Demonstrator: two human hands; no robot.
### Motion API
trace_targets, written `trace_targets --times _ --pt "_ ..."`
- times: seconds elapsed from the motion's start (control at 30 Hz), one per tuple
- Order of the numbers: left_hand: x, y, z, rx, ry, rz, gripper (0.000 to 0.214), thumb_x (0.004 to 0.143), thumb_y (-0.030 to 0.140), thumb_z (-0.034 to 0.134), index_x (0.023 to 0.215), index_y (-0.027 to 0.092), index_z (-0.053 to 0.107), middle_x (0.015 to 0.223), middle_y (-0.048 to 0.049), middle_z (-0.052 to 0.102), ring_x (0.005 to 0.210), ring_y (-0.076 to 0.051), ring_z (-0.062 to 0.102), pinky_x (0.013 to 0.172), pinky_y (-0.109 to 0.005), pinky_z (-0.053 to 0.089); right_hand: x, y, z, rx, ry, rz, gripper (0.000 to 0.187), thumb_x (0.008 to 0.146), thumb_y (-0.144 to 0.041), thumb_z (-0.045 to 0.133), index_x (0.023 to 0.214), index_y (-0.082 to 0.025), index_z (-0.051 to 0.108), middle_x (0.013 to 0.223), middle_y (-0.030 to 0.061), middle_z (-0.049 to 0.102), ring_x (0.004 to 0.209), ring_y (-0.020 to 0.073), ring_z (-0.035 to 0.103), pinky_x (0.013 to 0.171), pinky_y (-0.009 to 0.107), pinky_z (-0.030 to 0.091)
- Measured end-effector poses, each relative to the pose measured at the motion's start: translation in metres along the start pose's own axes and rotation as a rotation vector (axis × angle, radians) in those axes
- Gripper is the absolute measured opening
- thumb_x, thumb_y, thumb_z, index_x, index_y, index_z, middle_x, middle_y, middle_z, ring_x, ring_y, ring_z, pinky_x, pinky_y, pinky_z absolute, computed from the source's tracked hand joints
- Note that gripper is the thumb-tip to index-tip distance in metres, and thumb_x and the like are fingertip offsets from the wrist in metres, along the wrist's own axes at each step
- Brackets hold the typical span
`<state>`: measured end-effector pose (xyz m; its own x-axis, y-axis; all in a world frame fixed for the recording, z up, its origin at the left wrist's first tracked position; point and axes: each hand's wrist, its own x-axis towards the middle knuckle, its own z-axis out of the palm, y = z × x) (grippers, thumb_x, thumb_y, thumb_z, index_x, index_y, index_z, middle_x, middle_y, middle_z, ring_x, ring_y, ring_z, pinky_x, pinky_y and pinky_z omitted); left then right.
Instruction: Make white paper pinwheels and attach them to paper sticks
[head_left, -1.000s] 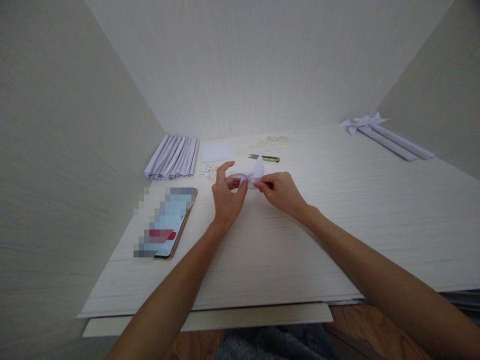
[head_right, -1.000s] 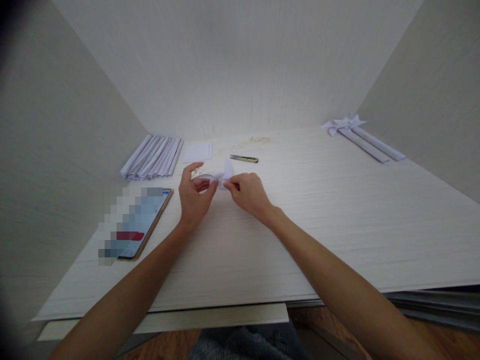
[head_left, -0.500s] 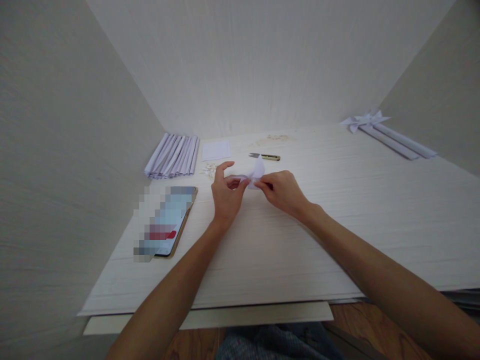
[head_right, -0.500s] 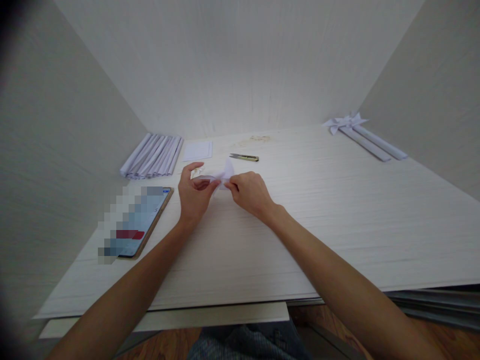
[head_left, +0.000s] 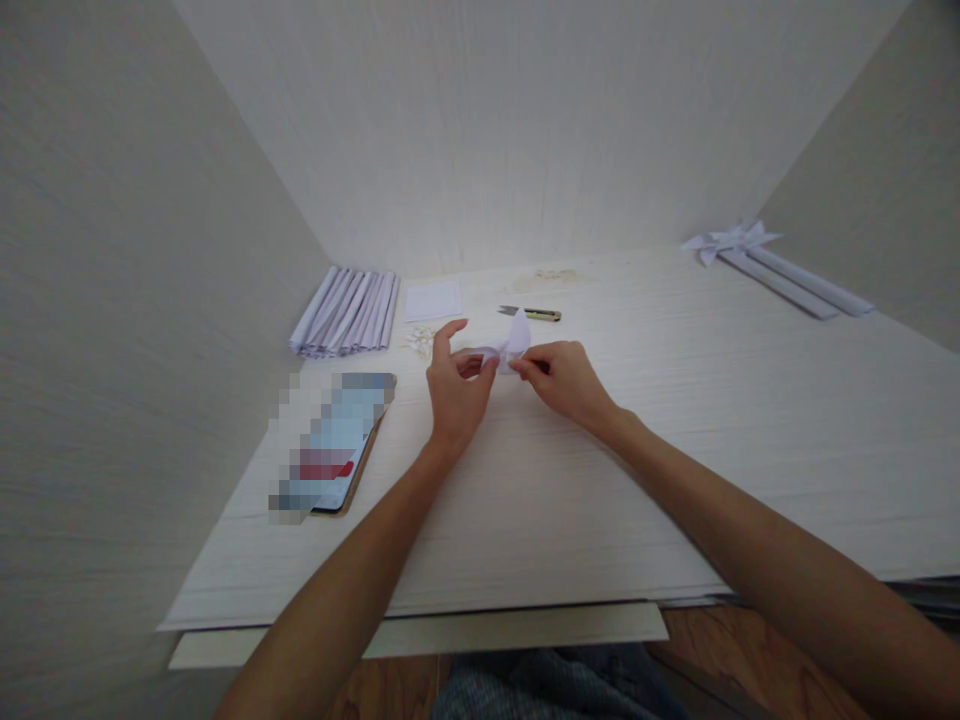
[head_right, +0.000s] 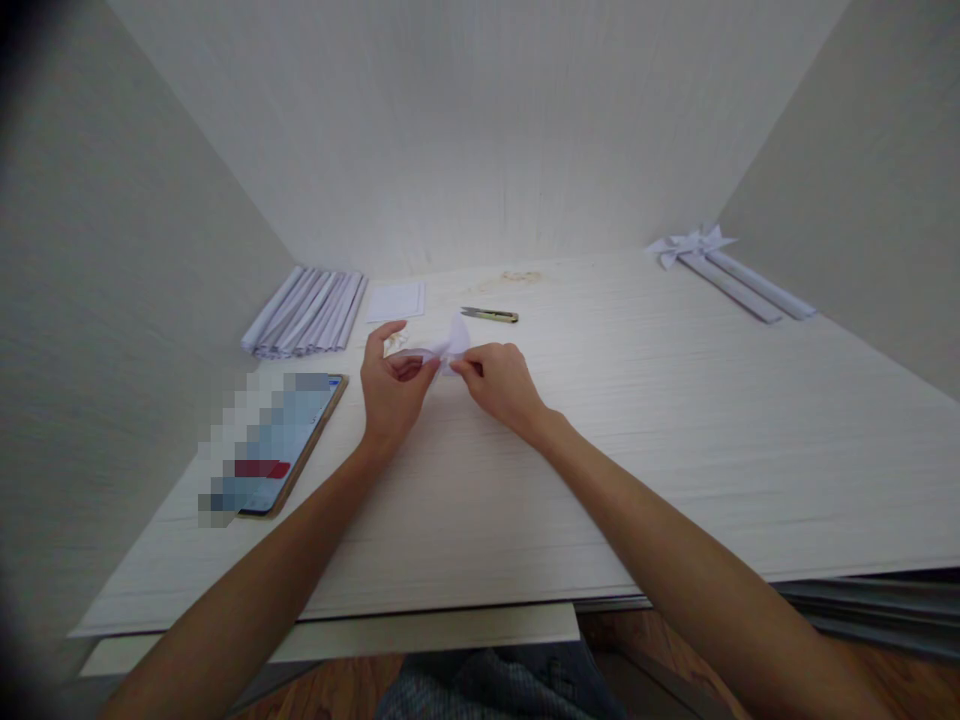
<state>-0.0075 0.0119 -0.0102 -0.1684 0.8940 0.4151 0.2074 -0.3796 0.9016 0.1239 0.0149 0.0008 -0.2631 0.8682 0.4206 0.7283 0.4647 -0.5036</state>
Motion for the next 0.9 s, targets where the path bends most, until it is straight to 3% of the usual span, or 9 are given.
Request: trace_targets --times 0.27,0.9 --pt "0.0 0.0 0.0 0.01 0.059 0.009 0.045 0.059 0.011 0.058 0.1 0.018 0.04 0.059 0.0061 0.054 0.057 -0.01 0.059 0.055 -0.02 0.047 -0.001 0.002 0.007 0.274 -0.032 0.125 0.03 0.074 -0.029 0.047 0.049 -0.013 0.055 0.039 -0.003 0.043 0.04 0.0073 0.037 0.044 0.021 0.025" --pt "0.0 0.004 0.0 -0.046 0.06 -0.035 0.043 0.059 0.011 0.058 0.097 0.018 0.041 0.059 0.0059 0.055 0.056 -0.009 0.058 0.055 -0.02 0.047 -0.008 0.0 0.016 0.331 0.101 0.13 0.029 0.075 -0.028 0.047 0.051 -0.013 0.055 0.041 -0.0028 0.044 0.04 0.0077 0.037 0.043 0.021 0.027"
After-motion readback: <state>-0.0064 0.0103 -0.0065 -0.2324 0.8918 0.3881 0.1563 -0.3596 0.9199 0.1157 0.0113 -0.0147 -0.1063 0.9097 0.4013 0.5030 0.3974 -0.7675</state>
